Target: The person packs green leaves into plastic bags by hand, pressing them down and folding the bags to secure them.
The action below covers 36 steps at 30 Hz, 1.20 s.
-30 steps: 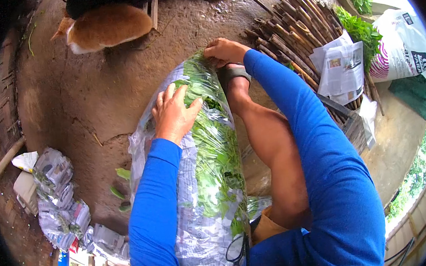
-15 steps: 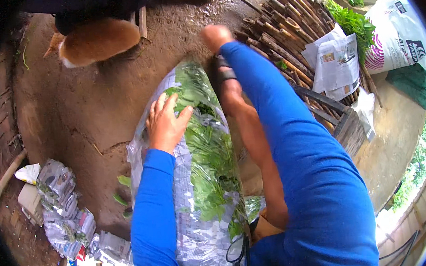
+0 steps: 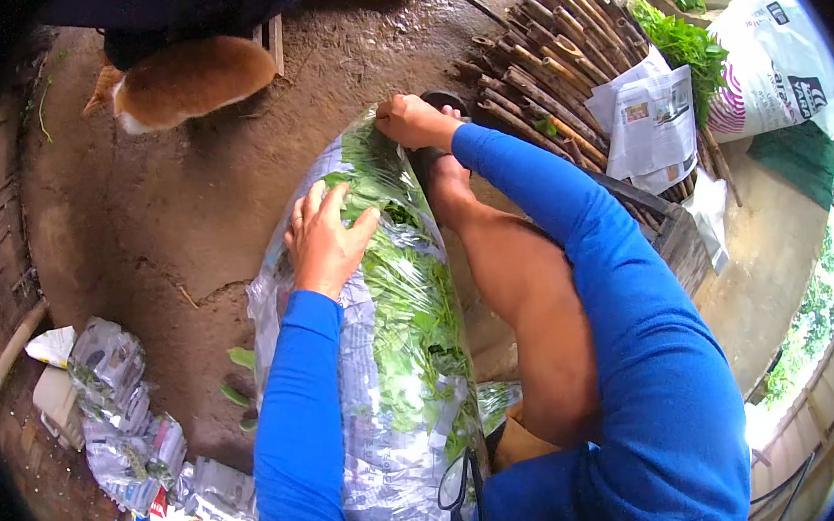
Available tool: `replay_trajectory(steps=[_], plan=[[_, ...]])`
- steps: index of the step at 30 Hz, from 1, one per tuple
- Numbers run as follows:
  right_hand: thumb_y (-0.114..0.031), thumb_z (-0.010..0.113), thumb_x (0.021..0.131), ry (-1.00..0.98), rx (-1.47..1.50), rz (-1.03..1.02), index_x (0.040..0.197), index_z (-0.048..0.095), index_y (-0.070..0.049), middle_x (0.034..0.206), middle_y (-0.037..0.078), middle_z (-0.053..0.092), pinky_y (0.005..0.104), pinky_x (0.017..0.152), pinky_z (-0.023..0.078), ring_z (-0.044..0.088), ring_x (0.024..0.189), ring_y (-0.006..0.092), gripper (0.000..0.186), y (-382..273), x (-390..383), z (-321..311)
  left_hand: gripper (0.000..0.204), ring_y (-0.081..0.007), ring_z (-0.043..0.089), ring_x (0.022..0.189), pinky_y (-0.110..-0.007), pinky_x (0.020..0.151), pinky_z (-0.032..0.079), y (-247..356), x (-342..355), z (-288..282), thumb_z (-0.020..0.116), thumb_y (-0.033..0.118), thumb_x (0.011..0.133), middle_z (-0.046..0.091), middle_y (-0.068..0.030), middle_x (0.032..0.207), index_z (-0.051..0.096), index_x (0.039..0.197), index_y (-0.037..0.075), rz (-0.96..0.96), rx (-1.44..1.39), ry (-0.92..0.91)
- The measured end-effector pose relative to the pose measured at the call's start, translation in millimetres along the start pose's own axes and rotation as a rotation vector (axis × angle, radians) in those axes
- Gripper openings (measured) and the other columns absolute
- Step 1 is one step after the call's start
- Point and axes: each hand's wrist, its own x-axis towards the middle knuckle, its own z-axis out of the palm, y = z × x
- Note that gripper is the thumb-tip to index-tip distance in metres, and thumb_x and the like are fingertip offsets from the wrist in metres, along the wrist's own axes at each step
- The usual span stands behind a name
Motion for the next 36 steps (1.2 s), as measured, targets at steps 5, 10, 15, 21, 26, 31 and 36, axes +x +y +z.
replay_trajectory(steps=[5,10,15,21,26,31,36], plan=[[-0.031,0.06,0.085,0.148,0.371,0.077,0.083,0.072,-0.006,0.081,0.02,0.071,0.0461,0.069,0.058,0.071,0.07,0.0337,0.028,-6.7,7.4,8.0,0.06,-0.0405,0.043,0.134,-0.057,0.108,0.035,0.9,-0.1,-2.3,0.07,0.05,0.082,0.052,-0.0135,0.143,0.063,0.128,0.012,-0.022,0.027,0.008],[-0.019,0.07,0.081,-0.213,0.367,0.035,0.094,0.07,-0.007,0.078,0.01,0.069,0.0364,0.062,0.055,0.071,0.073,0.022,0.018,9.2,14.8,-6.0,0.062,-0.0396,0.037,0.138,-0.06,0.109,0.03,3.6,1.0,-4.1,0.068,0.05,0.084,0.046,-0.0141,0.147,0.06,0.132,0.012,-0.028,-0.01,-0.041],[-0.023,0.07,0.089,-0.234,0.875,0.344,0.092,0.067,-0.006,0.069,0.001,0.056,0.0286,0.047,0.047,0.054,0.057,0.0113,0.018,-31.0,-1.6,-34.0,0.062,-0.04,0.037,0.138,-0.061,0.109,0.03,-4.1,-2.7,-1.4,0.068,0.05,0.084,0.046,-0.0137,0.146,0.06,0.132,0.012,-0.046,0.01,-0.016],[-0.025,0.07,0.09,-0.128,0.839,0.31,0.099,0.071,-0.002,0.075,0.003,0.062,0.0316,0.05,0.046,0.054,0.057,0.0117,0.025,-15.1,-18.9,-31.7,0.062,-0.0389,0.037,0.138,-0.061,0.108,0.03,4.4,0.9,-1.9,0.068,0.049,0.084,0.046,-0.0132,0.147,0.06,0.132,0.012,-0.045,0.004,-0.038],[-0.026,0.071,0.09,-0.135,1.031,0.36,0.097,0.071,-0.002,0.071,0.002,0.061,0.0304,0.05,0.044,0.054,0.057,0.0114,0.025,-7.1,-12.4,-21.4,0.062,-0.0413,0.037,0.139,-0.06,0.11,0.031,8.8,2.7,-3.4,0.07,0.05,0.082,0.047,-0.014,0.148,0.061,0.131,0.013,-0.046,-0.001,-0.042],[-0.026,0.071,0.09,-0.224,0.704,0.35,0.092,0.069,-0.002,0.073,0.004,0.057,0.0325,0.056,0.048,0.06,0.07,0.0126,0.025,-31.9,-21.4,-42.5,0.062,-0.0416,0.038,0.138,-0.059,0.11,0.032,4.3,-0.3,-3.9,0.07,0.05,0.082,0.047,-0.0146,0.148,0.062,0.131,0.013,-0.057,0.015,-0.036],[-0.041,0.072,0.089,-0.27,0.574,0.176,0.105,0.071,-0.005,0.073,0.004,0.061,0.0346,0.053,0.046,0.057,0.06,0.0146,0.039,-29.4,-29.3,-47.5,0.062,-0.0419,0.038,0.138,-0.06,0.109,0.033,5.2,1.8,-2.2,0.07,0.05,0.082,0.047,-0.0144,0.148,0.062,0.131,0.013,-0.041,0.02,-0.031]])
